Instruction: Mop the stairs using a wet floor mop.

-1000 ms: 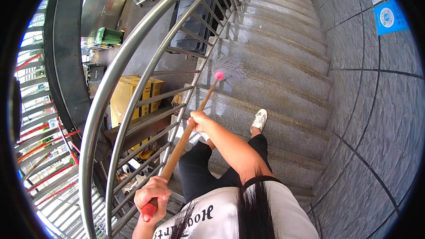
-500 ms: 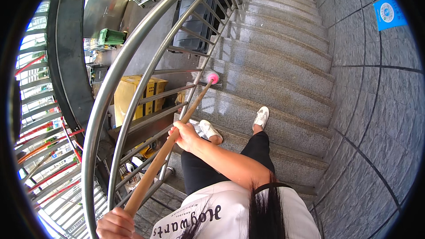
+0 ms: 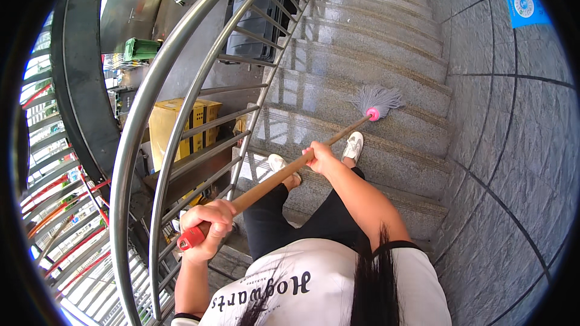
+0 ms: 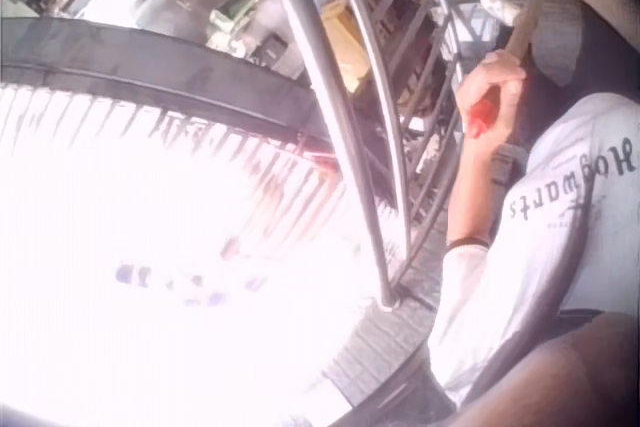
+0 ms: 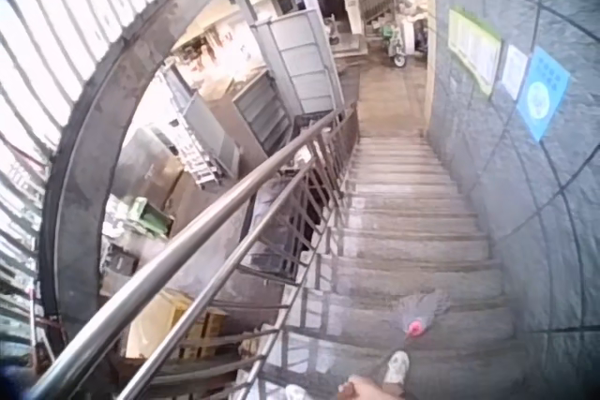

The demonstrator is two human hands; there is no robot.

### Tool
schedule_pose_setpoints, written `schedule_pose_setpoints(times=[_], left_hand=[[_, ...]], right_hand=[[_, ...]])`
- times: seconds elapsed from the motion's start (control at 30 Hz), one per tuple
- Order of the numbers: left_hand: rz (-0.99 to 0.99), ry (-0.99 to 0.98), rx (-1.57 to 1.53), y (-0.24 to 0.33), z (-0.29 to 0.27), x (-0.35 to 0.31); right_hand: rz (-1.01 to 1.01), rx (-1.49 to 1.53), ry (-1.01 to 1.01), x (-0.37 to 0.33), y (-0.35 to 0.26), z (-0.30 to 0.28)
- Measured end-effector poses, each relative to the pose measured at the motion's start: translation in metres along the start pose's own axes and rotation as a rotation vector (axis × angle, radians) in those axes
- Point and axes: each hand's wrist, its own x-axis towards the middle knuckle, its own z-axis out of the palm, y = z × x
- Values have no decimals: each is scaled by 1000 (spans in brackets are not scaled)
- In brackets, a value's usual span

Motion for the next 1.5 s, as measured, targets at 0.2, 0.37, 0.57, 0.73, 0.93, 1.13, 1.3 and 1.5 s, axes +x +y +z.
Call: schedule_pose_setpoints(times=[0.2,0.37,0.57,0.73,0.93,1.13,1.3,1.5], left_hand=[[-1,5,231,42,-25,-29],[38,-169,447,33,5,-23],[-17,14,637,31,-11,-30],[-98,193,507,38,-41,-37],[-177,149,276,4,-37,-13],[-268,92,152,-8,-33,-13],[-264,158,303,20,-50,-35],[-214,235,547,48,-38,-38]], right_hand=[[211,-97,-148,16,77,57],[300,-80,-351,58,96,97],[126,-63,-368,29,100,120],[34,-41,-220,2,89,98],[-117,47,-47,10,51,26],[-26,-51,77,14,33,7],[20,-133,-15,19,71,51],[181,-266,-279,27,101,120]])
